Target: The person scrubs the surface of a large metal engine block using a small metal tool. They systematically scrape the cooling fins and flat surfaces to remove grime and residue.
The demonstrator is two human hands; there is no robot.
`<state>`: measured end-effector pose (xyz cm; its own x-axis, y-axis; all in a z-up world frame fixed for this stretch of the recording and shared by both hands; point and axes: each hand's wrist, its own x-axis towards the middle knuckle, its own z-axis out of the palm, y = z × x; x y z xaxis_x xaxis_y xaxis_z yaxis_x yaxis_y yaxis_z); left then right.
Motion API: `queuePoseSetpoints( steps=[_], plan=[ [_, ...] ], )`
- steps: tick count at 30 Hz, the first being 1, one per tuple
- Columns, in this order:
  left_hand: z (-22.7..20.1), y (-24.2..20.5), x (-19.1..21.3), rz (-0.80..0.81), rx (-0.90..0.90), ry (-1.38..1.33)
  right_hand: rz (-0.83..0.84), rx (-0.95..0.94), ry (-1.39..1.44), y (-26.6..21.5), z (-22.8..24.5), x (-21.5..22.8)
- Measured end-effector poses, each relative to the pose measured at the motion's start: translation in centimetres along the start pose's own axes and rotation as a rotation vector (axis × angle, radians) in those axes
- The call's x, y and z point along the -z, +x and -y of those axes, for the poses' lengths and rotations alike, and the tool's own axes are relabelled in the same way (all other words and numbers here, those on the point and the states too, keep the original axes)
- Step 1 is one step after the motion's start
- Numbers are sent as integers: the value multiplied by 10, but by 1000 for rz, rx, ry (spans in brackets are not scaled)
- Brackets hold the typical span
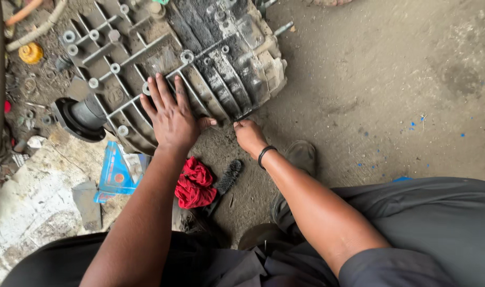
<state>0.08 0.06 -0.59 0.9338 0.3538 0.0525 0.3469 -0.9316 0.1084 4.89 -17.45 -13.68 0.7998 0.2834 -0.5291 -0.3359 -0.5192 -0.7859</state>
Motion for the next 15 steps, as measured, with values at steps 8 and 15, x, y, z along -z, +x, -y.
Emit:
queuePoseSetpoints(
  steps=[8,15],
  plan=[
    [-1,2,0,20,17,-1,65,60,-89,26,-28,1],
    [-2,3,1,35,22,6,57,99,122,15,-4,0]
  ],
)
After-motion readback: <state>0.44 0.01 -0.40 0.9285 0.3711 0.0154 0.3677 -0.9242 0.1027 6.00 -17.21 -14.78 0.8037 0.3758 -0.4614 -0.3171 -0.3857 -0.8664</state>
